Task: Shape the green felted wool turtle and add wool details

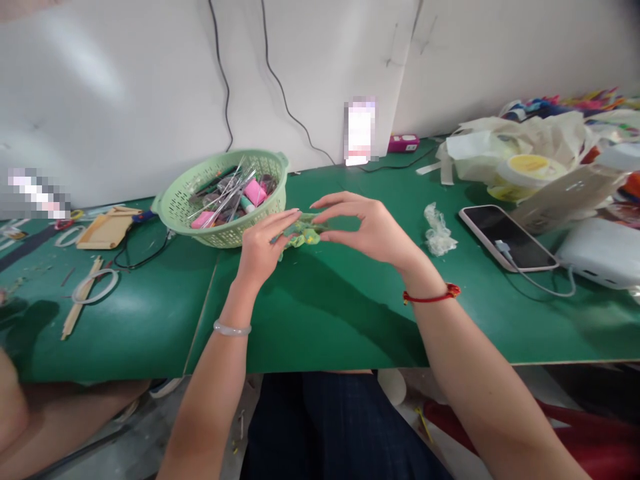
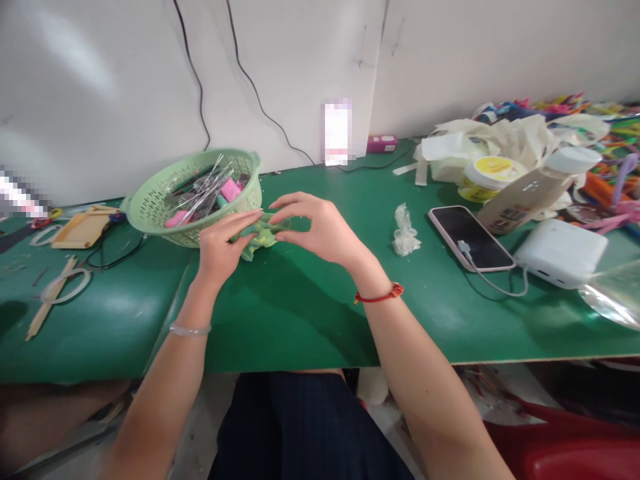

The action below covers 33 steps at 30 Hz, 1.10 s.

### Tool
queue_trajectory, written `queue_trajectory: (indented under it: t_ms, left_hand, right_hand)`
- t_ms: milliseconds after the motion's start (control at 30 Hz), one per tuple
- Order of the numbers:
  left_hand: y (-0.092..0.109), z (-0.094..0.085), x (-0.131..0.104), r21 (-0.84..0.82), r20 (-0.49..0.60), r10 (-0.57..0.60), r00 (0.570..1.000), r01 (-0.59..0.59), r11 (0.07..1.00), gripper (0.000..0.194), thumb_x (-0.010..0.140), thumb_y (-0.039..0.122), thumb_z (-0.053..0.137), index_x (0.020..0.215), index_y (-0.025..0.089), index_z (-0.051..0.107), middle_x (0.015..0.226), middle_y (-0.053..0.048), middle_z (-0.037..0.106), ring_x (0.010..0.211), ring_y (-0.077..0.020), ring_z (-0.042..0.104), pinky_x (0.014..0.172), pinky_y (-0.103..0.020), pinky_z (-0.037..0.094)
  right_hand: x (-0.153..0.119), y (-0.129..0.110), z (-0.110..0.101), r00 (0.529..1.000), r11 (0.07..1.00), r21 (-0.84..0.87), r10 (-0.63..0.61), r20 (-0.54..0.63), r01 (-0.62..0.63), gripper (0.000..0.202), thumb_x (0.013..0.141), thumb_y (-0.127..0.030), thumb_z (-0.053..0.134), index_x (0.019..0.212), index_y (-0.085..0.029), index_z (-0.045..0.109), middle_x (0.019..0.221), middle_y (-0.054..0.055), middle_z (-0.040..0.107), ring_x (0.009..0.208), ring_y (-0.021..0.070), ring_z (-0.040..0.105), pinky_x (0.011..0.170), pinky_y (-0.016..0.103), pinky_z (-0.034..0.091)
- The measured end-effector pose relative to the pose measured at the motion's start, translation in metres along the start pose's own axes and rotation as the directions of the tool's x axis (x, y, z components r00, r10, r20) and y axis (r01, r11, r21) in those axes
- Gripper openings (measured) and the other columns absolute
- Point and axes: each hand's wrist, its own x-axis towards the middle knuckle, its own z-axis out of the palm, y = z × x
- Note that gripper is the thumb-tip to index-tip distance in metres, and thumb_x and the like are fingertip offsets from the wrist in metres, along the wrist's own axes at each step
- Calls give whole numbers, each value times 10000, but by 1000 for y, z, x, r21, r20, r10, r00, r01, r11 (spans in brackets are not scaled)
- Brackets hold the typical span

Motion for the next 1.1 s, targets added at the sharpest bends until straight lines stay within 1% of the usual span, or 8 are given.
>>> queue_trajectory:
  t_ms: [133, 233, 333, 400, 600, 733, 900, 1100]
  left_hand:
    - [5, 3, 3, -154, -86, -111, 990, 97, 983, 276, 920, 224, 726, 1174, 268, 827, 1238, -39, 813, 1206, -253, 762, 1030, -400, 643]
    - [12, 5, 4, -264, -88, -178, 980, 149, 953, 286, 900, 207, 744, 1162, 281, 832, 1238, -34, 811, 1222, -253, 755, 1030, -383, 642]
    - [21, 5, 5, -341, -20, -218, 976, 199, 919, 315, 890, 191, 755, 1175, 304, 828, 1267, -25, 800, 1261, -256, 736, 1065, -388, 628]
    - [25, 5, 5, -369, 47, -253, 966, 252, 895, 327, 897, 195, 749, 1193, 312, 821, 1305, -24, 784, 1298, -261, 714, 1103, -403, 610]
    - [12, 8, 3, -412, 126, -340, 932, 361, 837, 588, 832, 341, 832, 1399, 275, 696, 1479, -88, 689, 1321, -282, 691, 1105, -405, 594]
    - [4, 6, 4, -437, 37, -547, 836, 506, 744, 512, 824, 551, 821, 1200, 211, 746, 1125, -117, 808, 954, -240, 794, 806, -339, 644]
    - [20, 4, 11, -482, 187, -670, 719, 661, 575, 595, 811, 775, 716, 791, 182, 749, 719, -78, 747, 664, -191, 724, 584, -281, 530]
    - [31, 8, 11, -521, 219, -656, 723, 655, 547, 503, 654, 653, 909, 737, 181, 755, 674, -40, 733, 637, -134, 669, 584, -240, 475]
  right_hand:
    - [3, 4, -7, 984, 944, 307, 156, -90, -121, 582, 724, -546, 926, 1216, -290, 750, 1393, 58, 703, 1278, 269, 657, 1107, 444, 545]
    - [6, 12, 0, 853, 812, 474, 480, -207, -342, 545, 817, -700, 783, 1121, -253, 714, 1167, 66, 753, 952, 188, 730, 819, 317, 629]
    - [9, 18, 12, 705, 532, 587, 703, 95, -610, 578, 826, -794, 693, 917, -224, 660, 757, 44, 714, 563, 150, 637, 500, 272, 546]
    - [10, 18, 19, 705, 467, 605, 669, 234, -645, 542, 796, -738, 766, 846, -213, 643, 647, 23, 673, 476, 120, 576, 429, 237, 478]
    - [9, 17, 27, 812, 662, 629, 578, -84, -407, 557, 571, -593, 980, 786, -190, 660, 568, -69, 564, 416, 57, 504, 403, 203, 456]
    - [11, 21, 28, 804, 776, 583, 496, -329, -240, 624, 544, -675, 953, 844, -226, 641, 737, -48, 658, 436, 59, 544, 436, 238, 524]
    - [11, 25, 33, 800, 827, 519, 454, -392, -215, 639, 577, -720, 920, 893, -253, 621, 743, -34, 685, 448, 99, 580, 465, 291, 574]
    - [9, 27, 38, 807, 853, 459, 443, -390, -247, 652, 586, -679, 935, 983, -251, 646, 725, -32, 704, 475, 146, 653, 461, 304, 575]
